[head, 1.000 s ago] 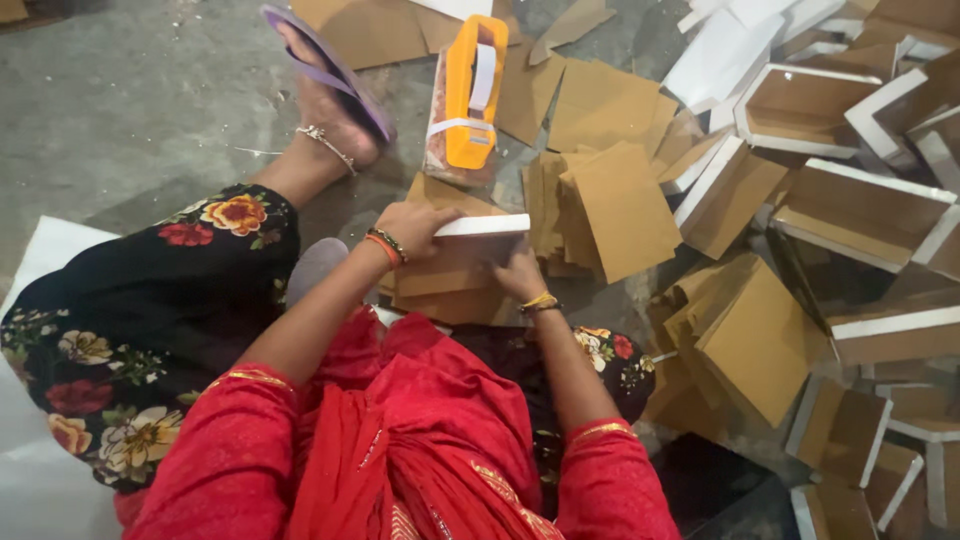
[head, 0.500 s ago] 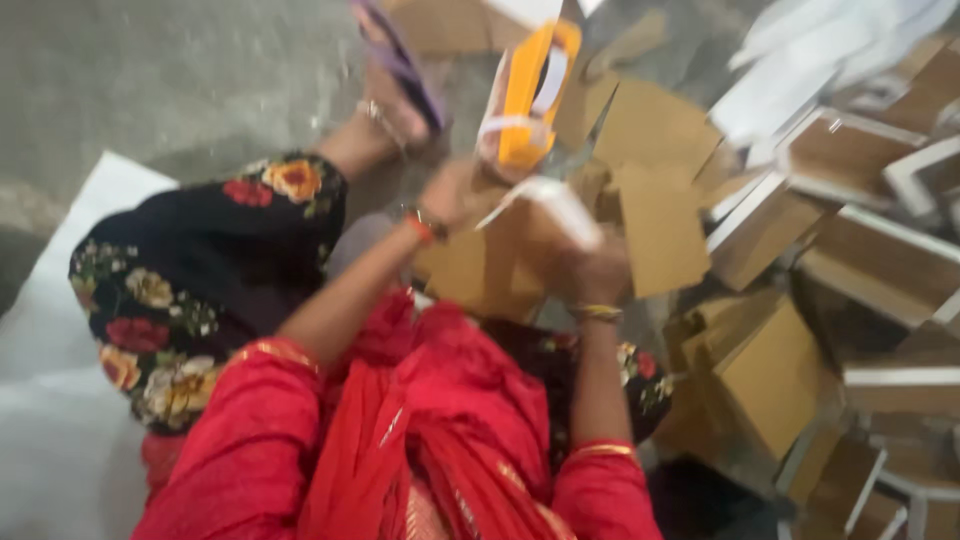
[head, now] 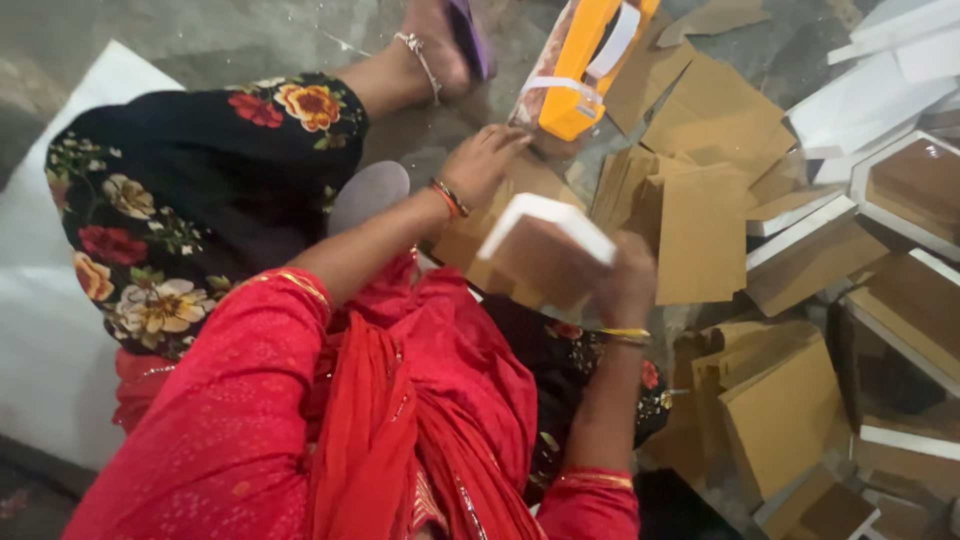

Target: The person sits on the floor and assembles small cardboard boxes by inserting white foam inserts into the brown cardboard shells. They use a handheld tape dispenser to seal the boxes shut, repeating the process for multiple units.

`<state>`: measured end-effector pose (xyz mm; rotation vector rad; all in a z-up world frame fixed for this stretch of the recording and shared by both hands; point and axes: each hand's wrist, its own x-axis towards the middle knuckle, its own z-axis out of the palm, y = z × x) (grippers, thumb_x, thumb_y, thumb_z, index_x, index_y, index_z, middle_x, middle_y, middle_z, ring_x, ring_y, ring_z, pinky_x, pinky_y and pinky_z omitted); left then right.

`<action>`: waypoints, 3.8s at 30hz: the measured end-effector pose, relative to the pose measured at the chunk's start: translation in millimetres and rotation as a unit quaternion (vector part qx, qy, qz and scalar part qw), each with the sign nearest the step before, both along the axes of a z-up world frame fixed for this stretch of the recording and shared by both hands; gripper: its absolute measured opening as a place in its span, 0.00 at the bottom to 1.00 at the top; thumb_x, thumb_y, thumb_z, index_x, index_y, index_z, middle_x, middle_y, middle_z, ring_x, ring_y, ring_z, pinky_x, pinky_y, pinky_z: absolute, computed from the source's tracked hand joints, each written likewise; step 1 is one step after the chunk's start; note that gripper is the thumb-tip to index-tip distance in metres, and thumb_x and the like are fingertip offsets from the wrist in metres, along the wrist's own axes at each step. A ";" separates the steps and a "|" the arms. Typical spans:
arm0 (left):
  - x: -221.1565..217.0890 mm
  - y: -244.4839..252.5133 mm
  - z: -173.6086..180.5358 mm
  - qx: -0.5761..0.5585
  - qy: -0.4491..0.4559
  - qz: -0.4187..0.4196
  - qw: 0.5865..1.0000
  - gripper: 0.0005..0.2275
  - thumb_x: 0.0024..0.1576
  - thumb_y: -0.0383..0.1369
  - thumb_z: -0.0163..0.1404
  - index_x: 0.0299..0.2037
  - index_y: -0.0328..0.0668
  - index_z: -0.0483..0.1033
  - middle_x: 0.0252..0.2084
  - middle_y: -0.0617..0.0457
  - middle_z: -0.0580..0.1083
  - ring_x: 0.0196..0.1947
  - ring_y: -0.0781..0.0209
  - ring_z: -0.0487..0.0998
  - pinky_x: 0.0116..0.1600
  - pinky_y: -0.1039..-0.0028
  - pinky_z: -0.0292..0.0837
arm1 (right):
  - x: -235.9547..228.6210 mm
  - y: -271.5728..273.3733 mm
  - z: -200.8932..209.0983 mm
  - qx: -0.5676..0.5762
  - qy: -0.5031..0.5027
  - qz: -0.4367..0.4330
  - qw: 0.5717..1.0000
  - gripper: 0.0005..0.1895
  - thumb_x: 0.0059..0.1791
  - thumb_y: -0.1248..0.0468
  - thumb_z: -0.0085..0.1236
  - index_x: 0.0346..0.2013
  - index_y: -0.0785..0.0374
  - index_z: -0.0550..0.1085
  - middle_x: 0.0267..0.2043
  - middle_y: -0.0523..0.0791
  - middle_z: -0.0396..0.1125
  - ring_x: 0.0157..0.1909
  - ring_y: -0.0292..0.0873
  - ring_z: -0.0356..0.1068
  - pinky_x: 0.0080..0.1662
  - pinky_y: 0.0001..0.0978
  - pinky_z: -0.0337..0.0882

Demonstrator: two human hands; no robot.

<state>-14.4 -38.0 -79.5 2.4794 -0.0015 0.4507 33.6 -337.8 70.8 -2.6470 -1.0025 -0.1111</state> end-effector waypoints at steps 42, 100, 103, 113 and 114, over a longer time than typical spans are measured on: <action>19.0 -37.2 79.8 0.246 0.060 -0.005 0.967 0.10 0.58 0.36 0.46 0.47 0.52 0.75 0.43 0.58 0.74 0.53 0.59 0.74 0.65 0.42 0.55 | 34.4 80.4 -98.7 0.132 0.116 0.017 0.984 0.22 0.52 0.52 0.62 0.52 0.64 0.71 0.46 0.57 0.71 0.50 0.62 0.70 0.47 0.52 0.70; 10.0 -38.8 98.4 0.195 -0.013 0.014 0.981 0.05 0.55 0.34 0.50 0.40 0.48 0.72 0.39 0.55 0.72 0.47 0.57 0.74 0.54 0.64 0.66 | 5.1 87.5 -78.1 0.093 0.152 -0.201 0.963 0.25 0.48 0.56 0.73 0.56 0.56 0.75 0.45 0.49 0.75 0.46 0.52 0.75 0.46 0.43 0.73; 7.5 -39.2 107.3 0.203 0.003 0.010 0.979 0.07 0.54 0.33 0.50 0.41 0.48 0.73 0.40 0.54 0.72 0.48 0.56 0.74 0.55 0.62 0.65 | 14.9 84.2 -78.3 0.174 0.101 -0.101 0.974 0.27 0.43 0.60 0.71 0.55 0.60 0.74 0.50 0.50 0.72 0.51 0.55 0.73 0.50 0.43 0.72; 1.7 -35.3 113.1 0.131 0.010 -0.016 0.991 0.17 0.48 0.46 0.55 0.39 0.41 0.73 0.38 0.48 0.72 0.44 0.51 0.73 0.52 0.58 0.64 | 85.6 74.4 -48.1 0.191 0.492 0.042 0.849 0.19 0.53 0.61 0.58 0.58 0.62 0.73 0.52 0.40 0.71 0.52 0.32 0.68 0.56 0.27 0.68; 3.2 -35.3 105.4 0.154 0.002 0.000 0.988 0.13 0.52 0.42 0.53 0.39 0.43 0.73 0.39 0.50 0.72 0.45 0.53 0.73 0.53 0.59 0.64 | 90.7 76.8 -53.3 0.172 0.459 0.026 0.871 0.16 0.55 0.60 0.57 0.55 0.63 0.75 0.50 0.39 0.72 0.51 0.30 0.68 0.55 0.24 0.68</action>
